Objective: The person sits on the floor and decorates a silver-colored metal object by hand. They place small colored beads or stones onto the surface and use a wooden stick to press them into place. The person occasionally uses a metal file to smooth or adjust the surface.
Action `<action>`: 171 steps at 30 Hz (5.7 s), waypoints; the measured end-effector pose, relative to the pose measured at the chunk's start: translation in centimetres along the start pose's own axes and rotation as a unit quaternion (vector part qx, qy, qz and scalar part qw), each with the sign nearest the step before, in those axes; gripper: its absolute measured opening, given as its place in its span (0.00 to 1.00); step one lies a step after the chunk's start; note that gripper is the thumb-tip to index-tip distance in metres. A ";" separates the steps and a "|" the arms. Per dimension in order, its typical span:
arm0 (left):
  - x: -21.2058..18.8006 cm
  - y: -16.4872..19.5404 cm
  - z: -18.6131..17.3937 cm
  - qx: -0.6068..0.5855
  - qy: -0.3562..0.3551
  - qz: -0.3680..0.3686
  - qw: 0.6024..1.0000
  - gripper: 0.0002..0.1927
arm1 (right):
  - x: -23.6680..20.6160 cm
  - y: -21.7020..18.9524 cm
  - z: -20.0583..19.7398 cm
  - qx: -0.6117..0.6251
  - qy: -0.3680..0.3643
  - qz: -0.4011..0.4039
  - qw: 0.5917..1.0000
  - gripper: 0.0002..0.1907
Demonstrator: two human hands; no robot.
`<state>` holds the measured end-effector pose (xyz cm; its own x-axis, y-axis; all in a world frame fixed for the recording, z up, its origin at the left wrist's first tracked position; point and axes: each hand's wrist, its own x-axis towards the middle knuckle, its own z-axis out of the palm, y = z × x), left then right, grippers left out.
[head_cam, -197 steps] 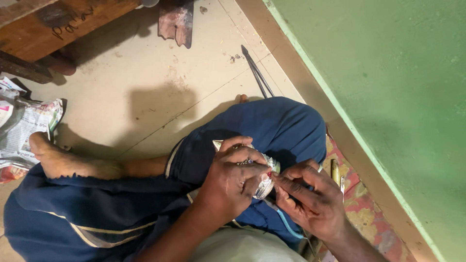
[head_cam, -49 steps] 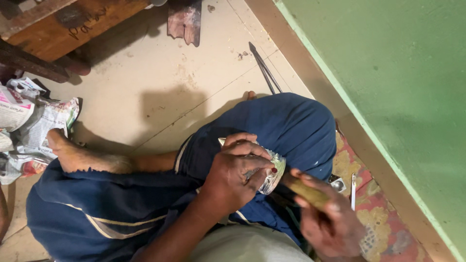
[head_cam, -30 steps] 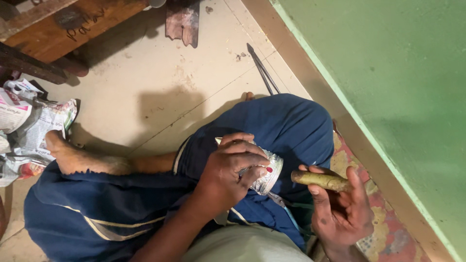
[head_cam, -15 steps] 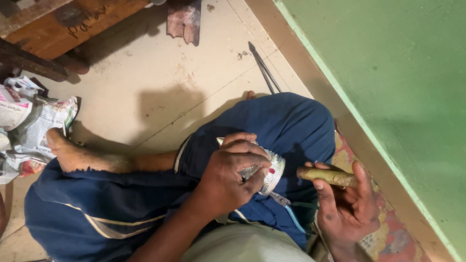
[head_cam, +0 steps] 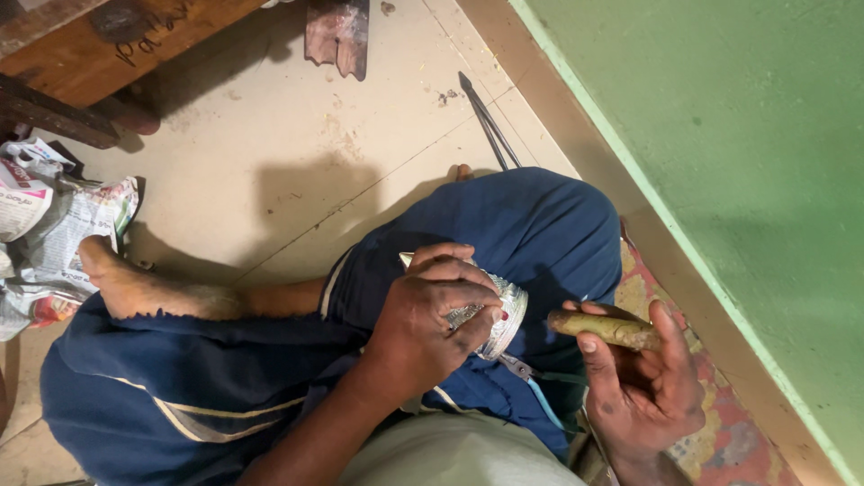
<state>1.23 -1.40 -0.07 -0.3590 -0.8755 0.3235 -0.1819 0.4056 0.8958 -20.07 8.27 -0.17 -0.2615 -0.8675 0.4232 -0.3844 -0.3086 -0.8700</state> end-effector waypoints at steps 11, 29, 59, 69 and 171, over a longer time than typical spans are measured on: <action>0.1 0.2 -0.1 0.008 -0.009 -0.008 1.000 0.06 | 1.4 -1.1 0.4 0.096 -0.041 0.048 0.993 0.31; -0.4 -0.4 0.0 -0.004 -0.012 0.002 1.000 0.07 | 5.9 -0.7 1.9 -0.074 -0.235 0.126 0.961 0.10; -3.2 1.3 1.6 0.148 0.097 -0.009 0.984 0.31 | -5.6 13.9 -13.9 -0.340 -0.384 0.321 0.796 0.13; -2.8 1.0 0.8 0.123 0.086 0.070 0.986 0.34 | -9.6 12.7 -13.8 -0.403 -0.188 0.443 0.778 0.17; -3.3 -1.3 0.8 -0.022 0.086 0.075 0.993 0.23 | 4.9 -4.9 0.1 -0.254 -0.340 -0.161 0.891 0.27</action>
<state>1.89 1.18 -2.55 -0.2176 -0.8395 0.4979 -0.0971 0.5263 0.8448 -19.34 5.53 6.15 0.4650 -0.8549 0.2299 -0.7385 -0.5178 -0.4317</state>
